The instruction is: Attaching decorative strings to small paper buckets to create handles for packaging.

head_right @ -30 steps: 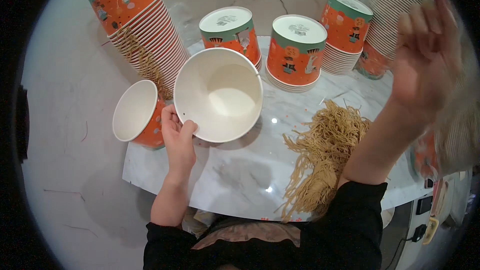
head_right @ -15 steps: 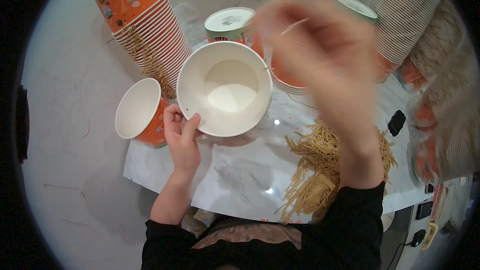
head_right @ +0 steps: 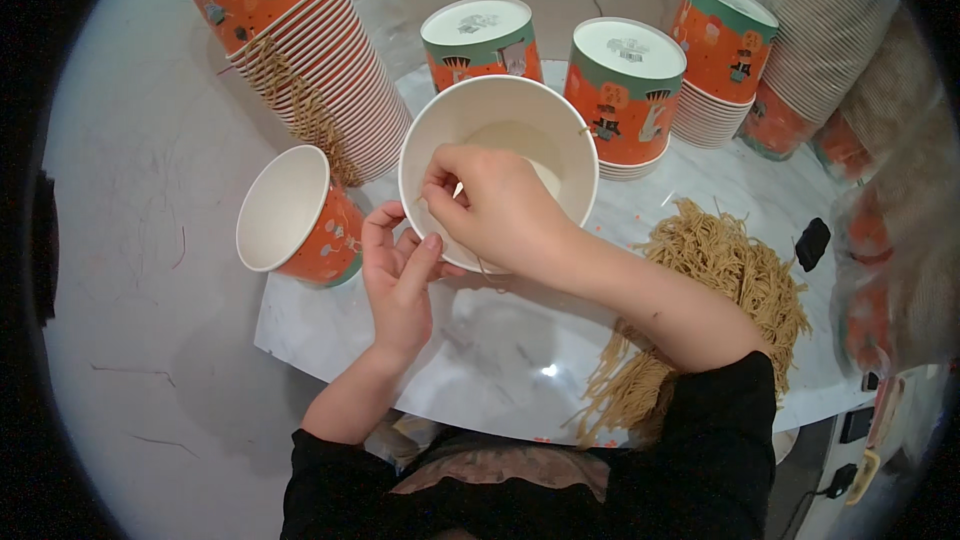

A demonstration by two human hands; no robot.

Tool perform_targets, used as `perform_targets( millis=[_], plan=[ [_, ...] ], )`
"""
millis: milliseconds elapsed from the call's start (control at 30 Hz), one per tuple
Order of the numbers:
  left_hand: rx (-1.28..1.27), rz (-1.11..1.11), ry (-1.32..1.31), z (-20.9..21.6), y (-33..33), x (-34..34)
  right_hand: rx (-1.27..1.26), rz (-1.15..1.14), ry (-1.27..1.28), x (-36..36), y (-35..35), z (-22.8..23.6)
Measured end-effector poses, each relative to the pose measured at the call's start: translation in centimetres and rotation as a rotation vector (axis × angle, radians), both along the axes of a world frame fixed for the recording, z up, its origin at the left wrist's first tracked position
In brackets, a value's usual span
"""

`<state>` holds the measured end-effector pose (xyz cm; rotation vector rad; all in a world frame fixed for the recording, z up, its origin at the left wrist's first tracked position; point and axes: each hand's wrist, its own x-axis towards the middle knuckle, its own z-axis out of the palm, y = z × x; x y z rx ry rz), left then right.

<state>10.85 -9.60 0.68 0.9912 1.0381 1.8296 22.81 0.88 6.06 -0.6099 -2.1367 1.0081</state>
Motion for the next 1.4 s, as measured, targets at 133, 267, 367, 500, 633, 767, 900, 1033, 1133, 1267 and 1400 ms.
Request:
perform_targets(
  millis=[133, 267, 367, 500, 633, 767, 900, 1033, 1133, 1267, 1400],
  plan=[
    [-0.004, -0.01, -0.061, -0.1, 0.0, 0.1, -0.024, 0.018, -0.026, 0.0, 0.4, -0.7],
    [-0.02, -0.044, -0.071, -0.2, -0.1, 0.2, -0.029, 0.03, -0.051, 0.1, 0.6, -0.9],
    [-0.025, -0.041, -0.083, -0.3, 0.0, 0.2, -0.009, 0.054, -0.092, 0.2, 0.6, -0.8],
    [-0.027, -0.054, -0.078, -0.4, -0.1, -0.2, -0.043, 0.046, -0.095, 0.3, 0.6, -0.5],
    [0.018, 0.029, -0.028, 1.0, -0.2, 0.4, -0.091, 0.086, -0.075, 0.1, 1.0, -0.7],
    [-0.061, -0.086, -0.05, 1.3, 0.2, -1.7, -0.115, 0.106, -0.098, 0.2, 1.7, -1.1],
    [0.016, -0.041, 0.286, 0.8, 0.7, -2.9, -0.311, 0.219, -0.079, 0.5, 2.8, -0.5],
    [0.057, 0.265, 0.916, 1.0, 0.9, -3.6, -0.468, 0.287, -0.127, 1.7, 2.9, 1.8],
    [0.187, 0.398, 1.153, 1.7, 0.8, -3.6, -0.371, 0.341, 0.161, 2.7, 3.2, 3.3],
    [0.338, 0.442, 1.215, 2.0, 0.6, -4.0, -0.289, 0.248, 0.442, 6.0, 2.3, 8.2],
    [0.256, 0.285, 0.776, 1.2, 0.1, -3.3, 0.095, 0.056, 0.697, 8.9, 2.1, 10.1]
  ],
)
